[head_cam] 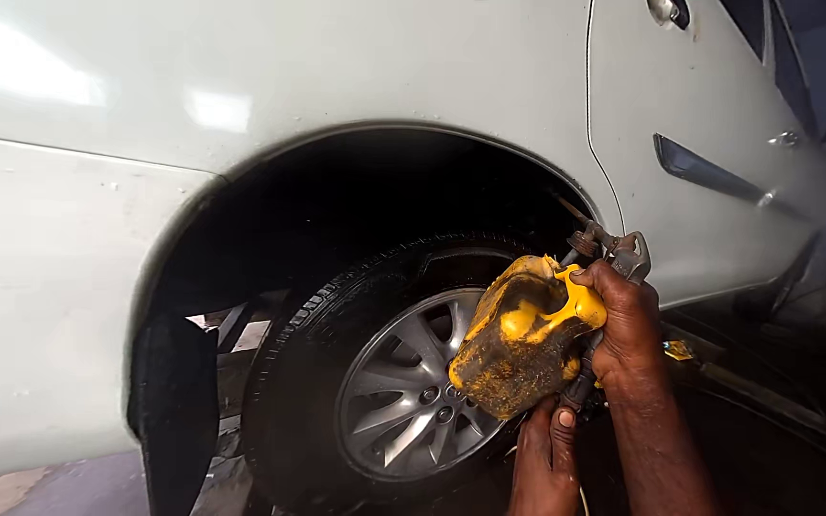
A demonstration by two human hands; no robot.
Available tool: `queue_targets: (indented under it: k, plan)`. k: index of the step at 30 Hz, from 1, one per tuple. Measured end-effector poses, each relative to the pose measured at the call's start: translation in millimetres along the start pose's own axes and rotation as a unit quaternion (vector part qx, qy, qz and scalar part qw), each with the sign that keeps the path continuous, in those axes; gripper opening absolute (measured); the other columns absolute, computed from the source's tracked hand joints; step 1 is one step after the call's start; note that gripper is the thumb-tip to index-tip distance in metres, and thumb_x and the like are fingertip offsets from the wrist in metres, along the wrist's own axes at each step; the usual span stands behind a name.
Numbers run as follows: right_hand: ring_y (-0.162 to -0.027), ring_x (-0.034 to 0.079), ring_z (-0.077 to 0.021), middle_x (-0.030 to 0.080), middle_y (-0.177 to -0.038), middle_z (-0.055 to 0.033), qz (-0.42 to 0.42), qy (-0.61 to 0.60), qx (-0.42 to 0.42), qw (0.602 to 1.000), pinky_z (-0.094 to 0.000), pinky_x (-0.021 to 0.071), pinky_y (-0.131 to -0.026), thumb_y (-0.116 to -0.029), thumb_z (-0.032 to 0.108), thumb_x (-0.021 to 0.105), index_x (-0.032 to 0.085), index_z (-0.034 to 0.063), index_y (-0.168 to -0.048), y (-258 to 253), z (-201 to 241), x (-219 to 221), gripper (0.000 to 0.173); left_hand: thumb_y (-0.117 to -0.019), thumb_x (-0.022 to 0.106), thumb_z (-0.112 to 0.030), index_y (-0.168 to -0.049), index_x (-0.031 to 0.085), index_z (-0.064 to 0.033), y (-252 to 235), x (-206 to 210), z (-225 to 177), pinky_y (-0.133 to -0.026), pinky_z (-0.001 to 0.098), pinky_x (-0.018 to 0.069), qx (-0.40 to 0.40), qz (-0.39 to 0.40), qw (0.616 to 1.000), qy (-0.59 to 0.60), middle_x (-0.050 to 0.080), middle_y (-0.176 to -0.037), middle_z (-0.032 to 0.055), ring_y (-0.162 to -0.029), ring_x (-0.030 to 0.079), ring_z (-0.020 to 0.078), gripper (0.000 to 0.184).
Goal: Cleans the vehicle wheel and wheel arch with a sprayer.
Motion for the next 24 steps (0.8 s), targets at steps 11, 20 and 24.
queue_targets:
  k: [11, 20, 24]
  plan:
    - [-0.053, 0.058, -0.0135, 0.062, -0.067, -0.0051, -0.082, 0.044, 0.038, 0.995, -0.0284, 0.0448, -0.044, -0.0787, 0.011, 0.074, 0.066, 0.0098, -0.082, -1.4, -31.2, -45.8, 0.009, -0.1051, 0.026, -0.062, -0.120, 0.065, 0.0011, 18.5, 23.5, 23.5, -0.084, 0.0280, 0.0551, -0.056, 0.048, 0.997, 0.007, 0.069, -0.097, 0.0046, -0.088, 0.064, 0.0051, 0.075]
    - [-0.046, 0.051, -0.0113, 0.060, -0.066, -0.0048, -0.121, 0.080, 0.080, 0.986, -0.0253, 0.0374, -0.038, -0.0807, 0.010, 0.077, 0.067, 0.0090, -0.085, 9.1, -55.7, -79.7, 0.011, -0.1045, 0.026, -0.063, -0.117, 0.065, 0.0006, 45.2, 38.7, 40.7, -0.077, 0.0251, 0.0544, -0.093, 0.072, 0.993, 0.020, 0.065, -0.088, 0.0009, -0.080, 0.061, 0.0034, 0.076]
    - [-0.046, 0.051, -0.0113, 0.059, -0.065, -0.0044, -0.134, 0.094, 0.105, 0.981, -0.0260, 0.0367, -0.038, -0.0805, 0.011, 0.077, 0.065, 0.0100, -0.082, 16.1, -71.4, -92.2, 0.012, -0.1043, 0.026, -0.064, -0.116, 0.065, 0.0004, 60.4, 41.4, 51.0, -0.078, 0.0246, 0.0542, -0.121, 0.077, 0.989, 0.016, 0.065, -0.089, 0.0015, -0.080, 0.061, 0.0034, 0.076]
Point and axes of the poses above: each hand's wrist, its own y-axis away from the middle knuckle, its own x-axis out of the palm, z = x × y, the point moved 9 cm from there along -y, towards the middle knuckle
